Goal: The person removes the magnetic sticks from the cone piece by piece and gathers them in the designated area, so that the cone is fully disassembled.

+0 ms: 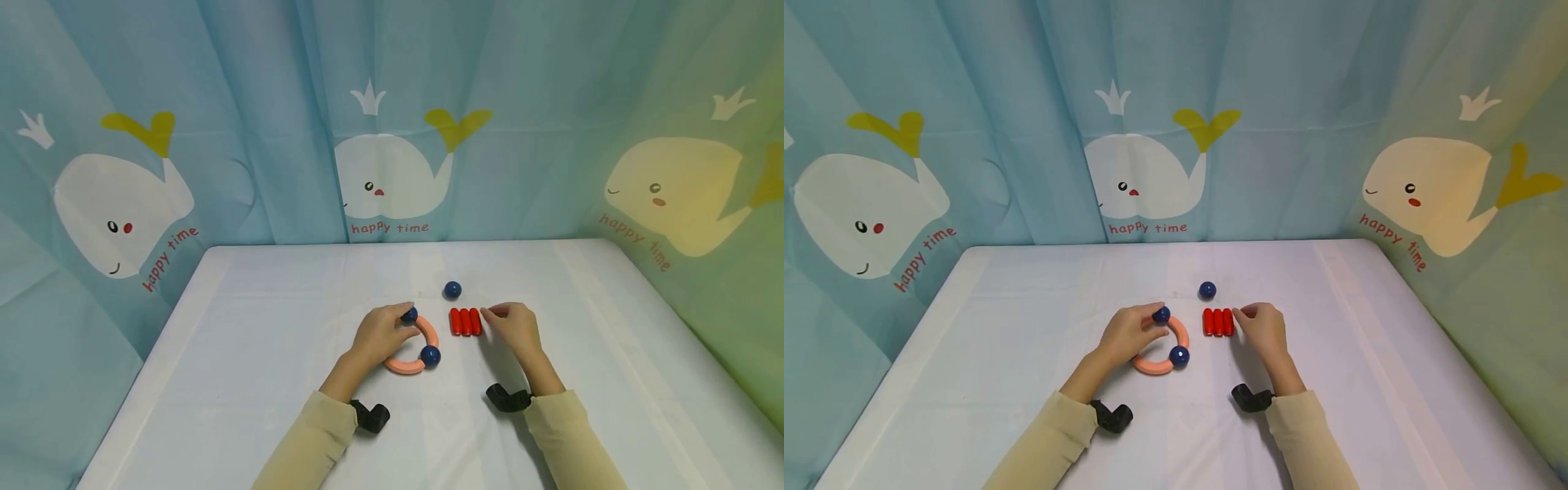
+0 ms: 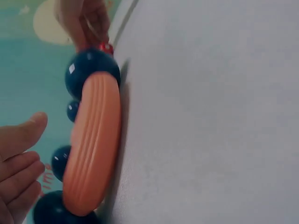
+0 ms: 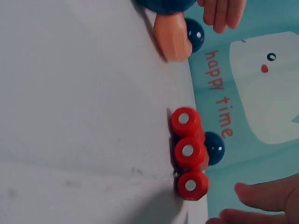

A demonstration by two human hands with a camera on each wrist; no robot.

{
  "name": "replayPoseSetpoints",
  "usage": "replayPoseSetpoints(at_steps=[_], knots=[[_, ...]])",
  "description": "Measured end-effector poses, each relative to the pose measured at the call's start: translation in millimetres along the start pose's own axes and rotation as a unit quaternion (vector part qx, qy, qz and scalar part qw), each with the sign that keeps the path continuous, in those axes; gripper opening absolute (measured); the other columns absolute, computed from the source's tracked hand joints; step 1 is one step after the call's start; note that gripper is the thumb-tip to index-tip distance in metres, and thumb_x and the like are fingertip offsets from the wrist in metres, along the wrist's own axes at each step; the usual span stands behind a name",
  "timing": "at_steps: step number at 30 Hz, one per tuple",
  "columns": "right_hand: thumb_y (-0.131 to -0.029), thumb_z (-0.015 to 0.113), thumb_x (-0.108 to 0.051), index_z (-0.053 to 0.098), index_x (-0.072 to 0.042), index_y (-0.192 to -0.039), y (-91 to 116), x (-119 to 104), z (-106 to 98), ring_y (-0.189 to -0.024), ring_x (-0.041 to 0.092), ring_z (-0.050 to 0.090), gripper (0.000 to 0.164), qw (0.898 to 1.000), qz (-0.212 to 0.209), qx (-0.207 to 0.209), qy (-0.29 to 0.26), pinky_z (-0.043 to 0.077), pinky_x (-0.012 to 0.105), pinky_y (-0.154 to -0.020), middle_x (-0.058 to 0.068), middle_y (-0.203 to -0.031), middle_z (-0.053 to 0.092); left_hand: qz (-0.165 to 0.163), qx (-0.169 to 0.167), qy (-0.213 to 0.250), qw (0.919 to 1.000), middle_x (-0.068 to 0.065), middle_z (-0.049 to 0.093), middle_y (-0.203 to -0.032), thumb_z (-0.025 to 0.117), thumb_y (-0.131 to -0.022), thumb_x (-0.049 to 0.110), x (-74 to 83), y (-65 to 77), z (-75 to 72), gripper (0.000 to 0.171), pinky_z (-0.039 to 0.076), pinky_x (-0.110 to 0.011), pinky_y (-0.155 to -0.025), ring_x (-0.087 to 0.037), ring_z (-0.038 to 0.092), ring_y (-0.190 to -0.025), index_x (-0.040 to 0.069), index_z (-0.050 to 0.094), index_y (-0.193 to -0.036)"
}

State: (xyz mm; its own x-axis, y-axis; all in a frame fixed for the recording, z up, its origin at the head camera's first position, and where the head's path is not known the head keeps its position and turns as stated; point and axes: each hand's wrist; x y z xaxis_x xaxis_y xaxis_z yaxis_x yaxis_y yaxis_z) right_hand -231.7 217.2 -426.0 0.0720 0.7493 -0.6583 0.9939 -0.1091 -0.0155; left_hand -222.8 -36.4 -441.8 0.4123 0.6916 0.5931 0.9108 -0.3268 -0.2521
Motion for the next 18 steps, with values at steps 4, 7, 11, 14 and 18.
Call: replayPoseSetpoints(at_steps=[4, 7, 11, 14, 18], knots=[[-0.087, 0.062, -0.016, 0.067, 0.008, -0.097, 6, -3, 1, -0.081, 0.030, 0.060, 0.027, 0.998, -0.045, 0.038, -0.021, 0.049, 0.039, -0.068, 0.021, -0.090, 0.066, 0.019, -0.014, -0.012, 0.9997, -0.003, 0.058, -0.122, 0.072, -0.079, 0.029, 5.9, 15.9, -6.0, 0.052, 0.043, -0.033, -0.092, -0.019, 0.053, -0.113, 0.008, 0.059, -0.125], [-0.085, 0.065, -0.015, 0.068, 0.007, -0.094, 11, -6, 4, -0.074, 0.026, 0.061, 0.024, 0.996, -0.073, 0.047, -0.032, 0.049, 0.032, -0.061, 0.016, -0.084, 0.067, 0.038, -0.023, -0.021, 0.9988, -0.003, 0.059, -0.122, 0.073, -0.079, 0.028, 5.6, 27.8, -10.0, 0.052, 0.046, -0.033, -0.088, -0.018, 0.055, -0.109, 0.008, 0.058, -0.125], [-0.084, 0.067, -0.013, 0.068, 0.006, -0.094, 18, -11, 7, -0.073, 0.023, 0.062, 0.022, 0.994, -0.089, 0.042, -0.044, 0.049, 0.027, -0.060, 0.014, -0.083, 0.067, 0.067, -0.033, -0.014, 0.9971, -0.003, 0.067, -0.102, 0.074, -0.078, 0.027, 5.5, 38.8, -11.6, 0.052, 0.048, -0.027, -0.070, -0.012, 0.061, -0.077, 0.006, 0.060, -0.123], [-0.083, 0.068, -0.011, 0.068, 0.006, -0.095, 23, -15, 11, -0.076, 0.023, 0.062, 0.021, 0.992, -0.108, 0.024, -0.054, 0.051, 0.029, -0.065, 0.014, -0.086, 0.067, 0.095, -0.040, -0.022, 0.9945, -0.001, 0.066, -0.081, 0.074, -0.078, 0.029, 7.7, 44.3, -9.8, 0.042, 0.045, -0.023, -0.061, -0.006, 0.051, -0.059, 0.006, 0.065, -0.113], [-0.080, 0.071, -0.009, 0.068, 0.005, -0.094, 32, -21, 19, -0.079, 0.024, 0.064, 0.020, 0.983, -0.170, -0.008, -0.065, 0.052, 0.035, -0.070, 0.012, -0.088, 0.068, 0.144, -0.051, -0.084, 0.9847, 0.004, 0.064, -0.082, 0.073, -0.079, 0.028, 13.4, 48.9, -5.4, 0.026, 0.047, -0.023, -0.062, -0.005, 0.054, -0.066, 0.012, 0.064, -0.097]])
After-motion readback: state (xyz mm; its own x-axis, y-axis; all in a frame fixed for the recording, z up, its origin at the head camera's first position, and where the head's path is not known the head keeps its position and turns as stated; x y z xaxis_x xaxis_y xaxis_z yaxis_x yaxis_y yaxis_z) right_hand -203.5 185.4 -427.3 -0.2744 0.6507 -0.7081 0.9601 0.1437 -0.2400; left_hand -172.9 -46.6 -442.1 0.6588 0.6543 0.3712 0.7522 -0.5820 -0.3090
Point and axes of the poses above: each hand's wrist, its own y-axis away from the middle knuckle, its own z-axis out of the palm, x = y × z
